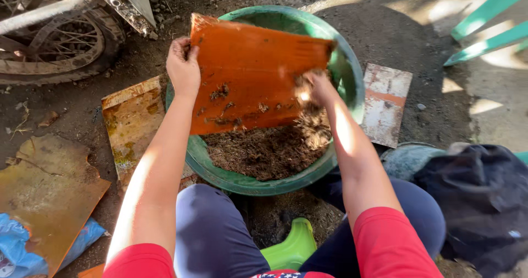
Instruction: The person scrubs orange rectangular tiles with a handful of dark fibrous material, wiping both sides of each tile over a green basin. The person repeatedly picks up tiles, scrubs them, and places them back into the basin or onto a stack.
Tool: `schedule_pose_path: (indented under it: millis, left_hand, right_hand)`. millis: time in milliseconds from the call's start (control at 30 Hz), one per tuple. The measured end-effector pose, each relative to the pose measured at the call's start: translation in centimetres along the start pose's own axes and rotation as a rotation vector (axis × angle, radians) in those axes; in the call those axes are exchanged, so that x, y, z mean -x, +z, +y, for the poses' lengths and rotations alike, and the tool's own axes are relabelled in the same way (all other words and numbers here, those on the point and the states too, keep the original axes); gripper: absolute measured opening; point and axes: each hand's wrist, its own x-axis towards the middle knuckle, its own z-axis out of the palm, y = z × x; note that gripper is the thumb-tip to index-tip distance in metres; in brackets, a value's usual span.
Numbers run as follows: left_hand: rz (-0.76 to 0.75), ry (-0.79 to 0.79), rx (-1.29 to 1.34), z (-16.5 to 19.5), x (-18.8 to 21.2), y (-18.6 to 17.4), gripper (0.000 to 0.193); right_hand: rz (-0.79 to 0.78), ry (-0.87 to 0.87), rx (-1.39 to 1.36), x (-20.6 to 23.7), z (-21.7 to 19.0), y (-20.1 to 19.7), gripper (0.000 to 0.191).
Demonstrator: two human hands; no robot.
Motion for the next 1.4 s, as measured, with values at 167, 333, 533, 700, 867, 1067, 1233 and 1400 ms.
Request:
schedule_pose_path:
  millis: [167,333,533,700,867,1067,1233,1400]
  left_hand:
    - [-0.154,0.101,0.268,2.2,1.9,0.6,0.024]
    - [-0.139,0.071,0.146,3.9,3.2,1.0,0.035]
    - [-0.136,0.011,0.108,5.8,5.8,1.0,0.029]
    - [-0.149,0.043,0.018,4.8,5.7,0.6,0.031]
    - [-0.041,0.161,0.203,1.8,4.6,0.5,0.033]
    - [-0.011,-0.088,0.332,-0.8,4.9,-2.0,0.022]
    - [0.051,-0.087,0.462,-2.6,4.8,-3.3,0.022]
    - [0.071,-0.140,0.582,-2.5,4.5,-2.8,0.039]
  right_hand:
    - [0.075,0.012,-0.245,2.2,-4.8,-12.1,0.080]
    - [0.160,-0.212,0.038,6.2,-9.9,-16.9,0.083]
    - [0.226,-0.547,-0.105,6.5,-17.3,-15.1,0.076]
    - [0.388,-0.701,0.124,4.2,-21.8,-9.0,0.067]
    - [0.538,-0.694,0.320,3.1,-23.3,-4.8,0.062]
    - [0.080,-0.280,-0.143,6.7,-20.5,-6.4,0.057]
    - [0.109,-0.385,0.534,5.9,-11.6,-9.0,0.052]
    - [0.061,-0.308,0.475,4.9,-3.8,-10.6,0.057]
